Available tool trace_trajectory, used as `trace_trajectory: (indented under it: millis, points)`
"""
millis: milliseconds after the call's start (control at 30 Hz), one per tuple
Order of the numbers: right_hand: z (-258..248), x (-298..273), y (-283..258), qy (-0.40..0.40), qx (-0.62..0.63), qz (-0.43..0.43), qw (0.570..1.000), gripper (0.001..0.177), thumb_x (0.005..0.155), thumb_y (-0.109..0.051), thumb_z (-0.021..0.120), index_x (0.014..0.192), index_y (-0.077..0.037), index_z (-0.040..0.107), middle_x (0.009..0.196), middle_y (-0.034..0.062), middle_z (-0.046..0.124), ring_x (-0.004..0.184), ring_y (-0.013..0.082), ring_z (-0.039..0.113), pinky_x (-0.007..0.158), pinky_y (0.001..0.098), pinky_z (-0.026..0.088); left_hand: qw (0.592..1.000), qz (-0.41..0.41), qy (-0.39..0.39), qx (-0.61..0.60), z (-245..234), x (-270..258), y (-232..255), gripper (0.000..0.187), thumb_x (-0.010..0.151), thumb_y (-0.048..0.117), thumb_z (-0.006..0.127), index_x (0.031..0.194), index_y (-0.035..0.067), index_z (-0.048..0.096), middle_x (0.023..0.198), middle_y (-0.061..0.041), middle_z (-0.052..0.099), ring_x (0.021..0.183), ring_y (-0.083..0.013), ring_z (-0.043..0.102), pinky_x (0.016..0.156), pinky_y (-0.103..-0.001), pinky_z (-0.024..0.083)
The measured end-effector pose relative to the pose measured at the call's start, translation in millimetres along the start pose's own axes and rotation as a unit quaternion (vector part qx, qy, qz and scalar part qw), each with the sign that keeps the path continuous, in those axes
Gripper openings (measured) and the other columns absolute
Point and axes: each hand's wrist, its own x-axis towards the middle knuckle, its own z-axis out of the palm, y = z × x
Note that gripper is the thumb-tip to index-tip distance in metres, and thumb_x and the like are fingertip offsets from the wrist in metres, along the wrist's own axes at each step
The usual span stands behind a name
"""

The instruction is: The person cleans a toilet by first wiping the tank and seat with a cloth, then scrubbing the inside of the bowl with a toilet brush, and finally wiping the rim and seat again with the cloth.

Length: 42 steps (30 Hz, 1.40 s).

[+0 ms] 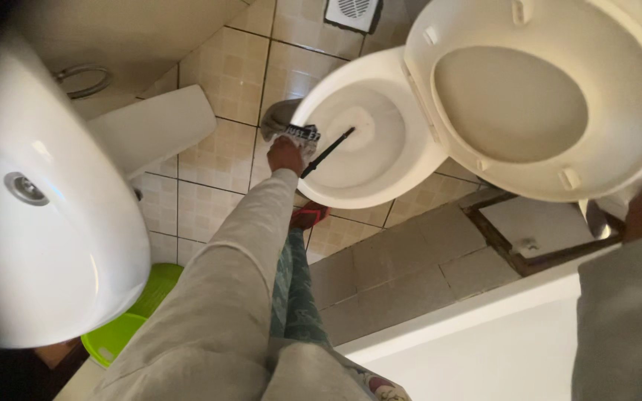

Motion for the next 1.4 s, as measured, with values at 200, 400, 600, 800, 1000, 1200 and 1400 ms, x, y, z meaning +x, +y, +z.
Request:
trace_trajectory:
  millis: [200,400,600,800,1000,1200,1400]
  points:
    - [-21.4,-19.2,15.9,0.005,0.008,-0.024,1.0,0.061,0.111,-0.029,0.052,0.159,-0.003,0.026,0.163,0.0176,0.038,0.146,0.0261,0.043,0.119,0.0393,0.038,0.992,-0.05,-0.11,-0.032,35.4,-55.2,-12.9,0.056,0.112,0.047,0.044,0.117,-0.005,0.063,0.114,-0.023,0.071,0.102,-0.0367,0.071,0.087,-0.044,0.057]
    - [-40.9,-52.6,33.2,0.01,0.033,-0.05,0.998,0.062,0.111,-0.03,0.052,0.161,-0.003,0.024,0.165,0.0172,0.035,0.148,0.0262,0.039,0.121,0.0405,0.035,0.972,-0.004,-0.031,-0.233,82.9,-124.8,-6.7,0.053,0.104,0.04,0.049,0.109,-0.009,0.069,0.106,-0.03,0.071,0.1,-0.0462,0.068,0.086,-0.049,0.052]
    - [-36.5,-67.4,53.7,-0.008,0.062,-0.061,0.996,0.064,0.112,-0.03,0.052,0.162,-0.004,0.023,0.166,0.0169,0.032,0.151,0.0262,0.036,0.122,0.0417,0.033,0.948,-0.031,-0.102,-0.299,113.3,-150.6,-1.4,0.042,0.102,0.033,0.052,0.109,-0.004,0.07,0.102,-0.03,0.072,0.093,-0.0452,0.069,0.078,-0.051,0.053]
    - [-48.9,-111.5,132.3,-0.045,0.09,-0.056,0.993,0.065,0.112,-0.03,0.052,0.163,-0.004,0.022,0.168,0.0165,0.029,0.153,0.0263,0.032,0.124,0.0429,0.03,0.877,0.449,-0.157,0.067,141.8,-177.9,20.1,0.055,0.086,0.005,0.057,0.14,-0.002,0.052,0.115,-0.026,0.067,0.078,-0.0361,0.072,0.061,-0.046,0.058]
    - [-10.1,-313.8,204.7,-0.212,0.175,-0.094,0.957,0.067,0.112,-0.03,0.052,0.165,-0.005,0.02,0.169,0.0161,0.026,0.156,0.0263,0.028,0.126,0.0441,0.027,0.846,0.37,-0.373,-0.089,107.4,-227.7,30.1,0.04,0.11,0.013,0.046,0.149,0.011,0.053,0.133,-0.022,0.061,0.111,-0.0338,0.063,0.089,-0.045,0.055]
    - [14.6,-380.0,196.5,-0.279,0.177,0.228,0.916,0.064,0.095,-0.028,0.069,0.151,-0.005,0.048,0.146,0.0156,0.056,0.131,0.0267,0.054,0.108,0.0397,0.044,0.758,0.327,-0.432,-0.365,-16.6,-264.9,56.0,0.061,0.096,0.022,0.066,0.15,0.005,0.043,0.142,-0.023,0.049,0.127,-0.0321,0.054,0.102,-0.043,0.052]
    - [50.1,-270.0,187.4,-0.254,0.058,-0.001,0.965,0.038,0.11,-0.025,0.063,0.143,-0.005,0.062,0.125,0.014,0.071,0.114,0.0238,0.065,0.097,0.0327,0.055,0.816,0.379,-0.169,-0.403,-67.9,-208.5,89.2,0.048,0.101,0.041,0.074,0.142,0.021,0.063,0.156,-0.008,0.052,0.145,-0.0312,0.054,0.111,-0.045,0.053]
